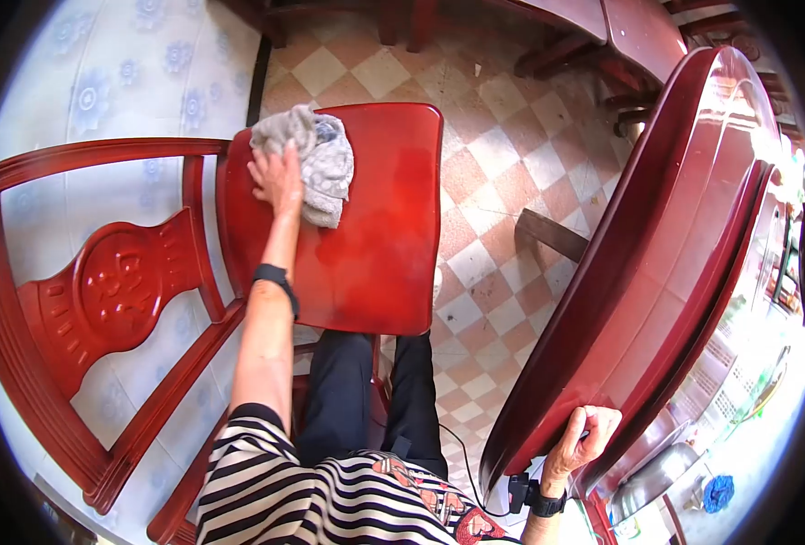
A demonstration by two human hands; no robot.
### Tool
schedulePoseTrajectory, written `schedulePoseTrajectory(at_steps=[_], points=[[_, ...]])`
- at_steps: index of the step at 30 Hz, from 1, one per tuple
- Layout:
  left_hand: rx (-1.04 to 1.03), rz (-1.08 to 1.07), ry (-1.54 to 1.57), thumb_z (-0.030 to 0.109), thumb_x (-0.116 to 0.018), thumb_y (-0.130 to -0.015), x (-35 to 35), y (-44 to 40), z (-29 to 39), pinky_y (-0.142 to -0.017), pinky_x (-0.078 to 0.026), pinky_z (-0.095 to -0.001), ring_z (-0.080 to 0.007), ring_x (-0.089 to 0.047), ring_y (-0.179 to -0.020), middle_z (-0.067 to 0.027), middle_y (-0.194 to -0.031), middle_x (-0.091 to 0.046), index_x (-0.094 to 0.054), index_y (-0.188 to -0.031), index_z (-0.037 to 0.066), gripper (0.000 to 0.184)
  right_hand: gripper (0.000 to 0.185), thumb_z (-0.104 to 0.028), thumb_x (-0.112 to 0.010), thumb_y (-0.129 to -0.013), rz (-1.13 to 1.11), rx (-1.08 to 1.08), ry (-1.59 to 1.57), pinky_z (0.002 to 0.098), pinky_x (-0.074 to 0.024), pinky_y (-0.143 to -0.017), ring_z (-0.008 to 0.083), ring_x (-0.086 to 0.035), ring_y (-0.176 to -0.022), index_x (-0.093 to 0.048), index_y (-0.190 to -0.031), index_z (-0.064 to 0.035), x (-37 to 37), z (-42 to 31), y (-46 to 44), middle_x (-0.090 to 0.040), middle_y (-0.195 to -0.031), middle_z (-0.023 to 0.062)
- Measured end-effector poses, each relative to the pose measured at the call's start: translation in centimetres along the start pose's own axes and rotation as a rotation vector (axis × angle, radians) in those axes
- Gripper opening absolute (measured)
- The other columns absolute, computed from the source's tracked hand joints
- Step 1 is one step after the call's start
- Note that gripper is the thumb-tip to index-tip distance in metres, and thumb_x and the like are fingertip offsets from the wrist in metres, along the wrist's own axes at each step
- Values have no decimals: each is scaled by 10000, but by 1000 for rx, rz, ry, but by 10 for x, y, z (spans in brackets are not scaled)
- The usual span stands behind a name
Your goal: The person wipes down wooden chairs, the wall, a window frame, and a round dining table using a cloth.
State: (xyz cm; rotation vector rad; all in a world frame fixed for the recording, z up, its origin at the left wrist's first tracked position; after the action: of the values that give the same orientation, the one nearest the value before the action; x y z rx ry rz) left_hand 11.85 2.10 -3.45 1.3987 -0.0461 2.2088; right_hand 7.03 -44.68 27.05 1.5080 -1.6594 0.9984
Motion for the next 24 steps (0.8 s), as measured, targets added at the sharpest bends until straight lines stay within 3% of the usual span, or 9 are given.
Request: schedulePoseTrajectory(at_steps=[1, 3, 7, 12, 16, 18, 20, 22, 24], points=[[-37, 5, -62, 606, -392, -852, -18, 3, 14, -1018, -115, -647, -357, -100, -1373, -124, -1491, -179, -289, -1413, 167, 720, 85, 28, -565, -779, 1, 22, -9, 302, -353, -651, 187, -432, -728, -500, -746, -14, 0, -1, 0, -437, -729, 53], [-229, 59, -22, 595, -480, -823, -32, 23, 59, -1015, -124, -649, -365, -126, -1367, -180, -1466, -204, -333, -1382, 169, 718, 85, 27, -566, -779, 4, 12, 9, 297, -352, -650, 184, -432, -732, -502, -747, -17, 0, -2, 0, -438, -737, 51], [-606, 6, -15, 577, -648, -701, -56, 72, 100, -1054, -116, -605, -348, -200, -1350, -168, -1444, -270, -392, -1336, 170, 796, 71, 16, -565, -789, -21, 19, 18, 282, -331, -622, 164, -411, -721, -510, -761, -19, 1, 2, 1, -433, -773, 43], [-967, -160, -120, 365, -715, -655, -50, 137, 109, -1033, -245, -519, -312, -293, -1305, -141, -1353, -408, -512, -1240, 151, 656, 79, -14, -556, -832, 2, -4, 6, 266, -292, -570, 134, -371, -675, -513, -765, -14, -2, 3, 3, -402, -758, 31], [-1331, -245, -450, 233, -585, -752, -71, 209, 97, -849, -378, -407, -255, -419, -1152, -90, -1177, -525, -632, -986, 101, 273, 73, -13, -557, -837, 23, 46, 4, 261, -312, -575, 131, -397, -677, -516, -777, -13, -2, 4, 4, -432, -781, 41], [-1396, -401, -443, 192, -542, -770, -67, 235, 75, -801, -388, -380, -216, -452, -1075, -51, -1025, -546, -638, -874, 116, 161, 72, -9, -564, -830, 31, 20, -25, 267, -332, -588, 139, -415, -688, -517, -775, -11, 0, 4, 6, -442, -774, 44], [-1440, -403, -342, 211, -554, -756, -55, 260, 48, -765, -385, -357, -200, -469, -1010, -26, -942, -533, -630, -837, 141, 132, 70, -6, -565, -828, 4, 34, 32, 271, -349, -607, 150, -423, -694, -516, -777, -8, 0, 2, 4, -444, -765, 48], [-1418, -620, -256, 200, -561, -743, -40, 283, 27, -762, -385, -349, -211, -476, -980, -37, -947, -532, -629, -831, 149, 123, 69, -7, -565, -828, 5, 72, 29, 275, -354, -615, 156, -428, -698, -516, -780, -8, -2, 2, 2, -446, -763, 51], [-1359, -666, -184, 187, -579, -723, -31, 304, 6, -758, -385, -349, -219, -475, -975, -43, -945, -530, -625, -825, 146, 118, 75, -7, -566, -829, 21, 59, 31, 281, -350, -611, 159, -427, -695, -516, -773, -11, 0, -1, 2, -443, -757, 50]])
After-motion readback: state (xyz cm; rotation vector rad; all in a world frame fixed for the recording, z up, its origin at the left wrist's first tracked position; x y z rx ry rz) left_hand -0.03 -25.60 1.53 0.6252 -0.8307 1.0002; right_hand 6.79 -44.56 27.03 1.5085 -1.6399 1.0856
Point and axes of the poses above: each hand's wrist, its own y-axis away from the middle knuckle, its own x-axis out of the back of the hand, z = x × y, the point moved 2 cm from there along -y, towards the middle knuckle
